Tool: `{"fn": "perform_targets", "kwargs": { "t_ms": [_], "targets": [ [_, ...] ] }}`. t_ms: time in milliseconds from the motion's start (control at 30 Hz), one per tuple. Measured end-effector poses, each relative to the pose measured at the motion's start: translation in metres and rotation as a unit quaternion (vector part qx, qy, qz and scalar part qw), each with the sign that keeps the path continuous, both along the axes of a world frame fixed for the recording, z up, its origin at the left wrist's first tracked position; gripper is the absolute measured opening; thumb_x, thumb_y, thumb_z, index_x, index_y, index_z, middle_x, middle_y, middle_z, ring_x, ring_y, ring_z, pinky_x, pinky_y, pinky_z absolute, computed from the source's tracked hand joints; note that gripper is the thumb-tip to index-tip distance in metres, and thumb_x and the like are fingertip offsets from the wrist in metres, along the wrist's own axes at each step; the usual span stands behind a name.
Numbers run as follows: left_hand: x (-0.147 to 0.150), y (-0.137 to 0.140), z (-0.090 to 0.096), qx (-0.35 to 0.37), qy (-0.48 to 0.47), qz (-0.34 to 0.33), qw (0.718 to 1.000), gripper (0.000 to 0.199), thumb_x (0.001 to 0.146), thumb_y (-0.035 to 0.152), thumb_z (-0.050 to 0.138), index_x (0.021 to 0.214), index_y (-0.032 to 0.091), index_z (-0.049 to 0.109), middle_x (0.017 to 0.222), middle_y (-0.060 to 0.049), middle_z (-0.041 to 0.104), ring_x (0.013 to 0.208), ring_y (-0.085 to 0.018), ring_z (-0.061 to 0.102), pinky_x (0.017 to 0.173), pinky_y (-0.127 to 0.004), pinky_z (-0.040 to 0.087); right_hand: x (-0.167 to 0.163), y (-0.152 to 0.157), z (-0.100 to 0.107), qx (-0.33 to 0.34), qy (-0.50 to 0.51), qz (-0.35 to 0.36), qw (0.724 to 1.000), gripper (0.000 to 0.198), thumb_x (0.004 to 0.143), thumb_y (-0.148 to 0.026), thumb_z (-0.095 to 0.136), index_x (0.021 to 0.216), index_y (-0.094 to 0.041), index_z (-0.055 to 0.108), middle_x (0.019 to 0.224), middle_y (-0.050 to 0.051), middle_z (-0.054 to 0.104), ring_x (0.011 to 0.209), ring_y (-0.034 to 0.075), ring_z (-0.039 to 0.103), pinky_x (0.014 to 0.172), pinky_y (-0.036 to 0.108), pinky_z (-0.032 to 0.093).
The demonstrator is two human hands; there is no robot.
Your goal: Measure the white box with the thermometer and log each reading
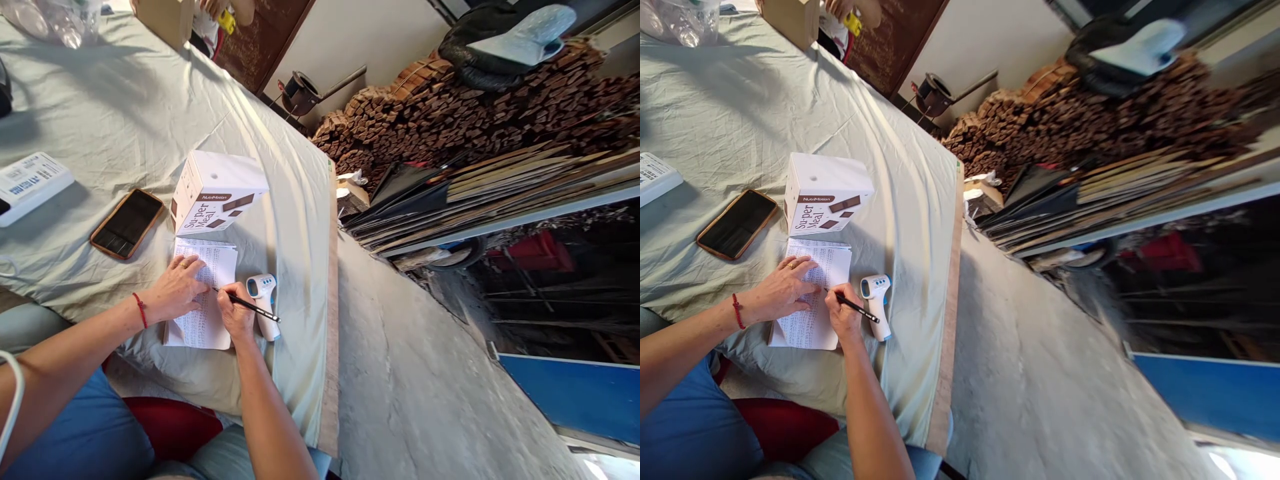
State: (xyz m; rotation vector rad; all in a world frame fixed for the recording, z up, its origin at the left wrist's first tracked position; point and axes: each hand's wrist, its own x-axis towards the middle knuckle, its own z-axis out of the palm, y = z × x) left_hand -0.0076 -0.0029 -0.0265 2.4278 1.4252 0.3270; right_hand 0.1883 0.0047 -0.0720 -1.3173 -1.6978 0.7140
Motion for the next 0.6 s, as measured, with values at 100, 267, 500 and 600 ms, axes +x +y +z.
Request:
{"fn": "perform_targets", "kwargs": {
  "t_ms": [100, 267, 500, 600],
  "targets": [
    [0.0003, -0.0004, 0.0031, -0.006, 0.013, -0.002, 1.000, 0.028, 0.084, 0.036, 0.082, 0.110, 0.024, 0.080, 0.144, -0.014, 0.054, 0.144, -0.039, 0.043, 0.120, -0.055, 0.035, 0.0005, 0.0008, -0.0028, 0.030, 0.002, -0.008, 1.000, 0.019, 0.086, -0.035, 0.053, 0.071, -0.025, 0.055, 0.062, -0.003, 0.058, 0.058, 0.015, 0.053, 0.059, 0.029, 0.046],
    [0.0011, -0.0009, 0.0046, -0.001, 0.021, -0.003, 1.000, 0.029, 0.084, 0.037, 0.082, 0.111, 0.026, 0.079, 0.143, -0.013, 0.055, 0.144, -0.038, 0.043, 0.119, -0.055, 0.036, 0.0003, 0.0017, -0.0033, 0.044, -0.007, -0.009, 0.999, 0.018, 0.086, -0.035, 0.054, 0.071, -0.025, 0.055, 0.062, -0.004, 0.058, 0.057, 0.015, 0.053, 0.058, 0.028, 0.046],
    [0.0005, -0.0004, 0.0031, -0.005, 0.018, -0.002, 1.000, 0.029, 0.085, 0.036, 0.081, 0.111, 0.025, 0.079, 0.143, -0.013, 0.054, 0.144, -0.039, 0.042, 0.120, -0.055, 0.034, 0.0015, 0.0007, -0.0028, 0.041, -0.023, -0.008, 0.999, 0.018, 0.086, -0.034, 0.052, 0.071, -0.025, 0.052, 0.062, -0.003, 0.057, 0.059, 0.015, 0.052, 0.059, 0.029, 0.046],
    [0.0002, -0.0004, 0.0025, 0.000, 0.018, -0.003, 1.000, 0.028, 0.085, 0.036, 0.081, 0.110, 0.025, 0.079, 0.143, -0.013, 0.055, 0.144, -0.038, 0.043, 0.120, -0.055, 0.035, 0.0013, 0.0000, -0.0036, 0.048, -0.012, -0.023, 0.998, 0.018, 0.087, -0.034, 0.052, 0.072, -0.025, 0.054, 0.063, -0.003, 0.058, 0.059, 0.016, 0.053, 0.058, 0.029, 0.046]
  ]
}}
